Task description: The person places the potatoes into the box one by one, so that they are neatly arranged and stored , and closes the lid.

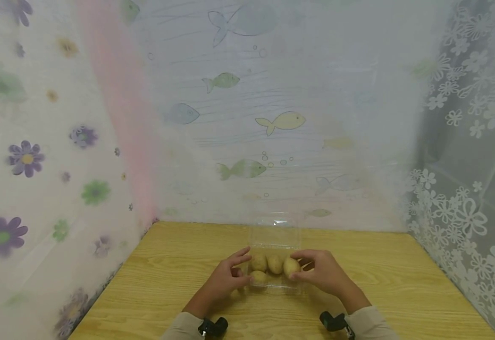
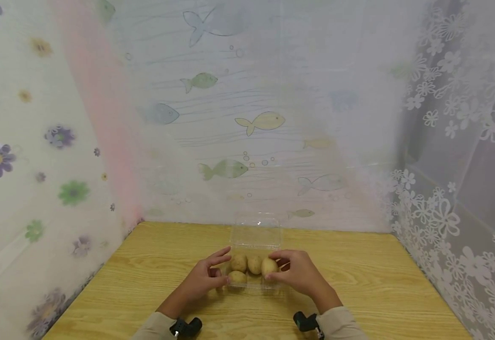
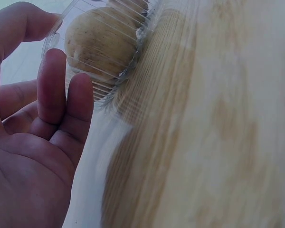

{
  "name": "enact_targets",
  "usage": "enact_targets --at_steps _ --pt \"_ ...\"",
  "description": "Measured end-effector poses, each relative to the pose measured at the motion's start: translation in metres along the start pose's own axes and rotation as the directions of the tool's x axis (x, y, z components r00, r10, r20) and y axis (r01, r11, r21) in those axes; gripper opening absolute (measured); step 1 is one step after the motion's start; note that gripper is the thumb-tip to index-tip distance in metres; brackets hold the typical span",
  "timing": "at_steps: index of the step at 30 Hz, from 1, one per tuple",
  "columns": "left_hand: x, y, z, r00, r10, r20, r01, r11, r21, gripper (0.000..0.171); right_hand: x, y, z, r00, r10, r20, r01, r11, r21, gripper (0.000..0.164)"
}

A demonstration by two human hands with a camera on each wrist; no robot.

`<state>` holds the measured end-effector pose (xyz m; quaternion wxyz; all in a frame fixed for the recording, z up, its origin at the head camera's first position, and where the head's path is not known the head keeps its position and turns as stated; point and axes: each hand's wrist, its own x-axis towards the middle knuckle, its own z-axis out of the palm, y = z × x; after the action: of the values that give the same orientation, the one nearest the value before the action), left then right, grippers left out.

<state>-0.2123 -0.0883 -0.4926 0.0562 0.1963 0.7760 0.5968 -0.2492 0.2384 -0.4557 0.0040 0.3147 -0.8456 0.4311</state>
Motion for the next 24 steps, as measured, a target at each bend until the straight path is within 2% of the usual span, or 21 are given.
enact_targets --at_steps 5,14,24 --pt "0.000 0.000 0.000 1.000 0.003 0.000 -0.003 1.000 0.002 0.075 0.001 -0.001 0.002 1.000 -0.002 0.011 0.003 1.000 -0.022 0.055" --pt "0.001 0.000 -0.001 1.000 -0.011 0.008 0.011 1.000 0.010 0.075 0.002 -0.002 0.006 0.997 -0.080 0.009 0.080 0.993 -0.092 0.053" --pt "0.001 0.001 -0.001 1.000 -0.015 0.006 0.015 1.000 0.019 0.076 0.003 -0.002 0.011 0.995 -0.095 0.019 0.097 0.983 -0.155 0.056"
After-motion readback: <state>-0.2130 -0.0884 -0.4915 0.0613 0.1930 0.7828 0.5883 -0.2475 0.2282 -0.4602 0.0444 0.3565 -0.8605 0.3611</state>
